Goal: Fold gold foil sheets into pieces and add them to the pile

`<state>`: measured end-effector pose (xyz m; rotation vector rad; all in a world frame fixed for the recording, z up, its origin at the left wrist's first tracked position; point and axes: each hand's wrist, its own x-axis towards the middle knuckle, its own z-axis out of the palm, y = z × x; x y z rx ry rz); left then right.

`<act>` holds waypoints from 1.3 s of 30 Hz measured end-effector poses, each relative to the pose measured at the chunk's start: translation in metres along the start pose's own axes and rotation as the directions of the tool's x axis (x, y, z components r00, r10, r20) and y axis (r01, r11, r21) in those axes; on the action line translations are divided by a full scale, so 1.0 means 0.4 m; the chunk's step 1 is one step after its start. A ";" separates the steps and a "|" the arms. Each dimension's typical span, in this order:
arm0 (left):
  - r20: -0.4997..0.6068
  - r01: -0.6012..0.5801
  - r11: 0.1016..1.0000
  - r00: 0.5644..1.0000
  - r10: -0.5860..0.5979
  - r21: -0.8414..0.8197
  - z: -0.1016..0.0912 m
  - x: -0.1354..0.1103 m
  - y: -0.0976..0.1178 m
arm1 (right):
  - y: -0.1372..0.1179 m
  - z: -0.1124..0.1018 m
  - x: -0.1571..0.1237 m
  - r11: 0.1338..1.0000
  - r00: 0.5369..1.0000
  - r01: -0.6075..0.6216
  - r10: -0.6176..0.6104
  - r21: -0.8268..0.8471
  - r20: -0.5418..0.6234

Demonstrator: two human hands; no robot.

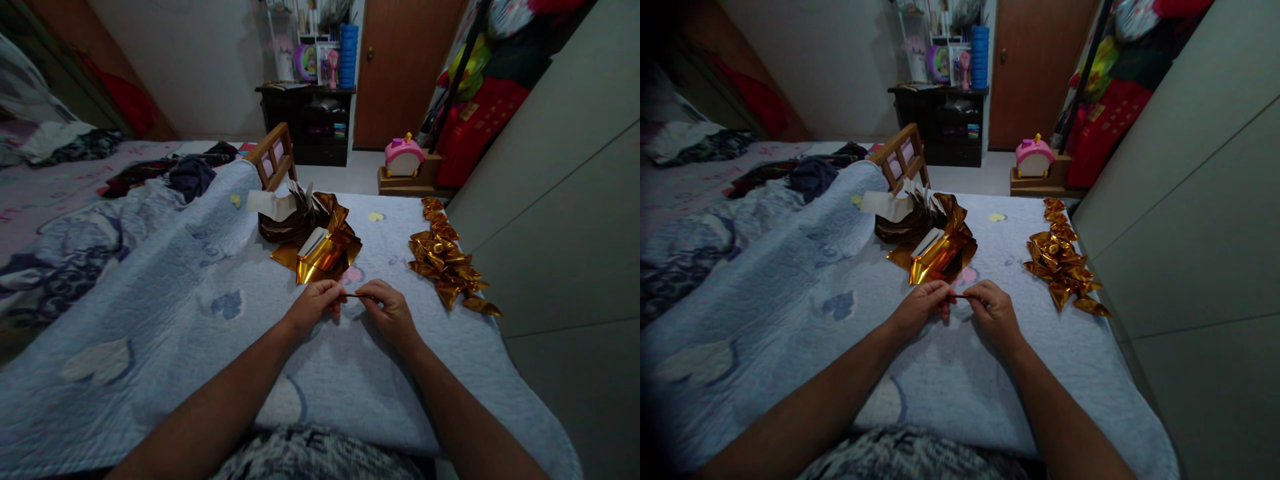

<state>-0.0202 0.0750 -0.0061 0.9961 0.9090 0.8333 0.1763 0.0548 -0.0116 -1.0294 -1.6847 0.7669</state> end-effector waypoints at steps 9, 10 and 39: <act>0.007 -0.064 0.995 0.998 0.064 0.078 -0.003 -0.014 0.000 | -0.005 0.005 -0.006 0.982 0.998 0.057 -0.062 -0.177 -0.022; 0.007 -0.065 0.995 0.998 0.065 0.081 -0.003 -0.014 -0.001 | -0.004 0.005 -0.007 0.979 0.998 0.062 -0.066 -0.193 -0.016; -0.063 -0.115 0.973 0.990 0.130 0.199 0.006 -0.016 -0.010 | -0.038 -0.026 -0.006 0.990 0.969 -0.002 0.037 -0.144 0.243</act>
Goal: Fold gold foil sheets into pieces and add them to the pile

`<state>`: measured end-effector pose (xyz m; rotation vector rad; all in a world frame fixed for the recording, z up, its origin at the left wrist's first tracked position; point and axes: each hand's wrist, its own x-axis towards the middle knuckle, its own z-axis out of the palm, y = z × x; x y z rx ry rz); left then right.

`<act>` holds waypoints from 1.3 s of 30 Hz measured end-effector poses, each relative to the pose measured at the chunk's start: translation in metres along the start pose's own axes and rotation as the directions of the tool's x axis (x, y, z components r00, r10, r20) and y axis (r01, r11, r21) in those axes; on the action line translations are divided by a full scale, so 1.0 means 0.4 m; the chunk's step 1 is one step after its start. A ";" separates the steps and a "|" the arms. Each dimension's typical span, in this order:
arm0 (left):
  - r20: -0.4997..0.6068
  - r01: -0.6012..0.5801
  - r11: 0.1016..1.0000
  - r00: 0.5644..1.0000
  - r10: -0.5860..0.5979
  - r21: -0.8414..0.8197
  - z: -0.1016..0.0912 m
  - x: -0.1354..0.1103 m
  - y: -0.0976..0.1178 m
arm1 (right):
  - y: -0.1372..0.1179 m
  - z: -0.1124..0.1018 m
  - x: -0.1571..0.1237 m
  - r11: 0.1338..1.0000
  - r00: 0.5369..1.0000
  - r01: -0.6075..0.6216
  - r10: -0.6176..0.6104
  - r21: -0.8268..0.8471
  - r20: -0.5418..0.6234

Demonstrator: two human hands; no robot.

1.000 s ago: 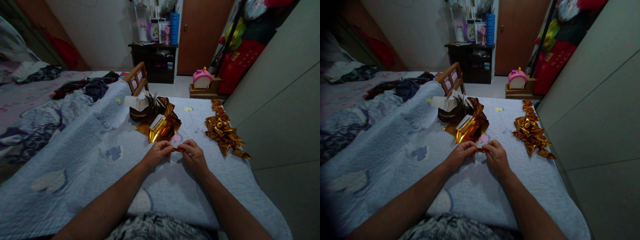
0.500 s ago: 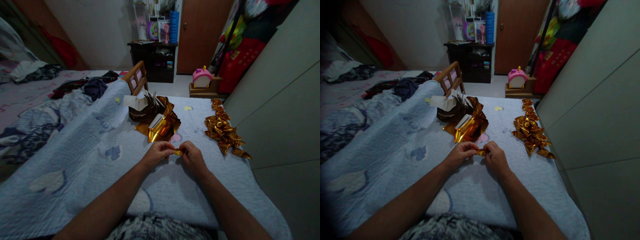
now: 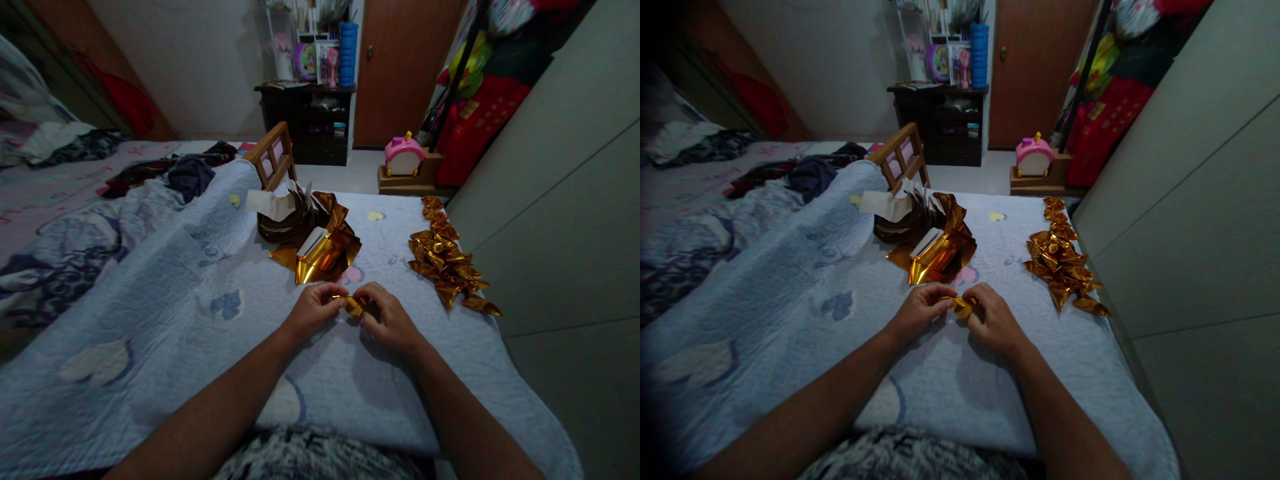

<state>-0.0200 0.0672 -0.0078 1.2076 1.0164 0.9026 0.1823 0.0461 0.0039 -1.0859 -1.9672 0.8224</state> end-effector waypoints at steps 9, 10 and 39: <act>-0.073 -0.068 0.996 0.995 0.073 0.058 -0.007 0.005 -0.019 | 0.007 0.006 0.000 0.998 0.996 0.059 -0.059 -0.004 -0.065; -0.067 -0.068 0.996 0.995 0.072 0.060 -0.007 0.005 -0.020 | 0.008 0.007 0.000 0.999 0.997 0.048 -0.047 0.005 -0.067; 0.113 -0.007 0.995 0.993 0.018 -0.095 -0.026 0.005 -0.010 | 0.008 0.006 0.003 0.925 0.943 -0.329 0.308 0.192 0.129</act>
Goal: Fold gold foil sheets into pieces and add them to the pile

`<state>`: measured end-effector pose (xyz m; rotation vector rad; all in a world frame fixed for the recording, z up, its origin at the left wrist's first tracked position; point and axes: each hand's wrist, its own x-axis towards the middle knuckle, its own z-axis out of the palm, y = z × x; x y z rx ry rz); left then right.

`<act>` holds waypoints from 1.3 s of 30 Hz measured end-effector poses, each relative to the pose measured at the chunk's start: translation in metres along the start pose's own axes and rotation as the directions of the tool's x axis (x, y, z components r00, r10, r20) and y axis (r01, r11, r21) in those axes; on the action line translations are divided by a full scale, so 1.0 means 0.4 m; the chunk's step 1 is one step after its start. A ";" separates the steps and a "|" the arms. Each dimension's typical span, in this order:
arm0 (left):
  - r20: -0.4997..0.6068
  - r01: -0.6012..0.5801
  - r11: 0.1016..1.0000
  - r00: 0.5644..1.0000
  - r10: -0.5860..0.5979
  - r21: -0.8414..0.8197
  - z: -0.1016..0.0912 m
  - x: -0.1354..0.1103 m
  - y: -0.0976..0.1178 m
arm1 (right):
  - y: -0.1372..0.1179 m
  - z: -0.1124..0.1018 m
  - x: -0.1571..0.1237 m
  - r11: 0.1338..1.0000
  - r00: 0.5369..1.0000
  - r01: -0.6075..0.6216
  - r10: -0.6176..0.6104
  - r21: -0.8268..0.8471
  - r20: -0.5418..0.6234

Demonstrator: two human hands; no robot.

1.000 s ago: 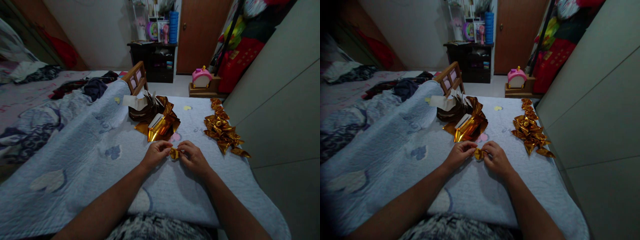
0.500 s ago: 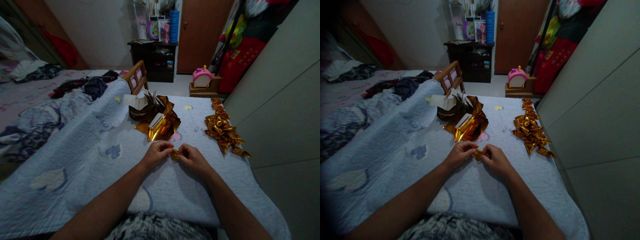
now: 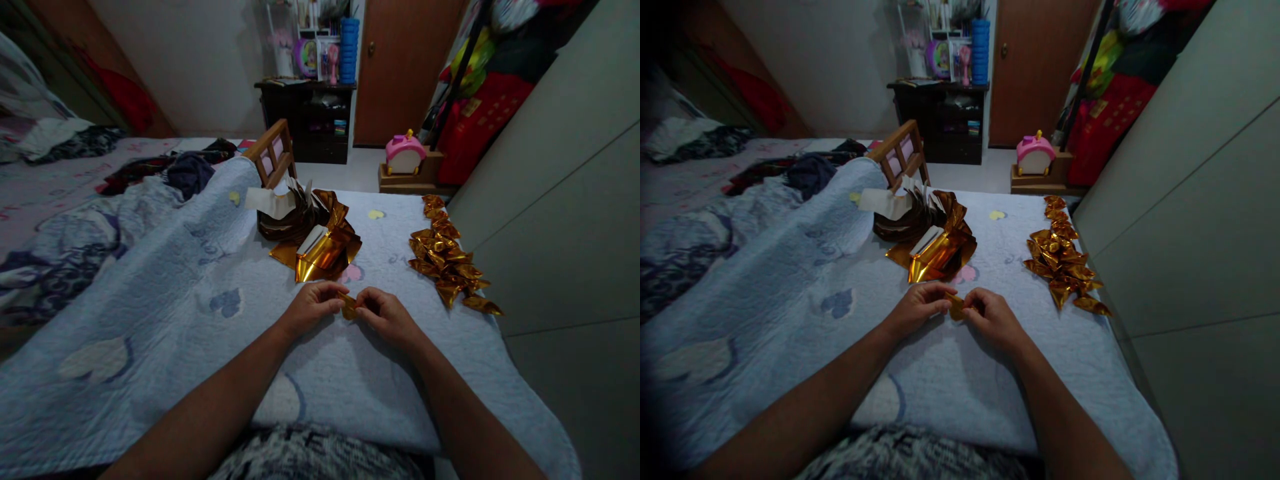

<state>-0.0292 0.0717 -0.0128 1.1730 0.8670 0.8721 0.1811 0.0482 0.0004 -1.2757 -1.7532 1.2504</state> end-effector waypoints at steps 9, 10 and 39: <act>0.006 -0.004 1.000 1.000 0.004 -0.009 0.000 0.003 -0.004 | -0.004 0.002 -0.002 0.999 1.000 0.019 -0.020 -0.043 -0.023; 0.003 -0.005 1.000 1.000 0.005 0.001 0.000 0.003 -0.004 | -0.004 0.002 -0.002 0.999 0.999 0.023 -0.025 -0.048 -0.029; 0.169 0.088 0.996 0.982 -0.088 0.008 -0.021 0.002 0.023 | 0.004 -0.014 -0.001 0.882 0.982 -0.177 0.131 0.438 0.133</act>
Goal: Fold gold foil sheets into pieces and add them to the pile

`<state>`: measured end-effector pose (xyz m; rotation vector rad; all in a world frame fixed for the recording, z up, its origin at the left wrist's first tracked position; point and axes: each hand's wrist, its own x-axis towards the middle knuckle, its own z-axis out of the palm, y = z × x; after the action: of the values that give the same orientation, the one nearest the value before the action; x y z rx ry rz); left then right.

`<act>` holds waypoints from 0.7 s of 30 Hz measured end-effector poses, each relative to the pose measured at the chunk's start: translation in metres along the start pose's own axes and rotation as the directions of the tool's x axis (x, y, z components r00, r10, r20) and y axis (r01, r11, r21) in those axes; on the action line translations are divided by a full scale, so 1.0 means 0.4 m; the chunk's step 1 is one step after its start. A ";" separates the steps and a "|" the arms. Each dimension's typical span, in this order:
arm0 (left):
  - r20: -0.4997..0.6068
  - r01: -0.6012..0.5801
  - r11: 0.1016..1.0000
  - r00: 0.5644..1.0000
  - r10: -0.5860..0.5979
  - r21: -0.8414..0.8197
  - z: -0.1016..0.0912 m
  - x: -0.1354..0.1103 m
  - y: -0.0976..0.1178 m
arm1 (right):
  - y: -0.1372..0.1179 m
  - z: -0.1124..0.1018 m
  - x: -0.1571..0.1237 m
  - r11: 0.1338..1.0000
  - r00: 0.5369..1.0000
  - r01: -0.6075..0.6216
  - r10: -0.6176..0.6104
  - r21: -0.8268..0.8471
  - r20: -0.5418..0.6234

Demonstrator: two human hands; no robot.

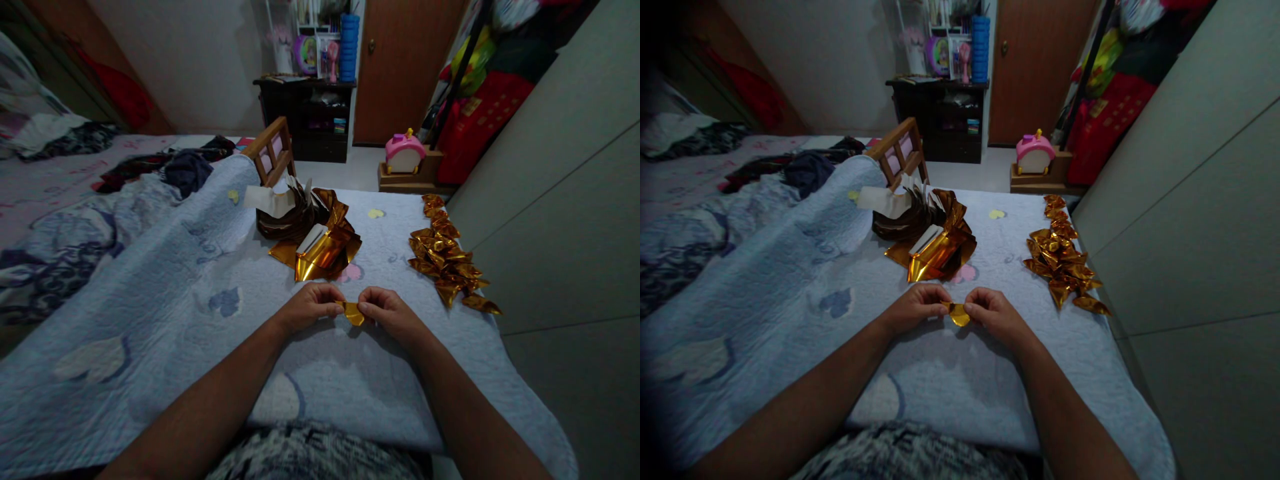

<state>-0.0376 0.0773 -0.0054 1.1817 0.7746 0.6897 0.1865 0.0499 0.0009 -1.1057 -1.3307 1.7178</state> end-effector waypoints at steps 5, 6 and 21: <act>-0.083 -0.011 1.000 0.996 0.009 -0.023 -0.003 -0.002 0.007 | 0.007 -0.009 0.000 0.974 0.996 -0.058 0.041 0.220 0.082; -0.095 -0.012 1.000 0.995 0.009 -0.028 -0.003 -0.002 0.007 | 0.008 -0.010 0.001 0.968 0.996 -0.060 0.041 0.243 0.082; -0.079 -0.080 0.990 0.994 0.071 -0.120 0.001 0.007 -0.014 | 0.010 -0.009 0.001 0.973 0.999 0.043 -0.044 0.229 0.000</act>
<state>-0.0353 0.0781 -0.0112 1.0824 0.7421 0.8366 0.1896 0.0509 -0.0034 -0.9350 -1.1177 1.7911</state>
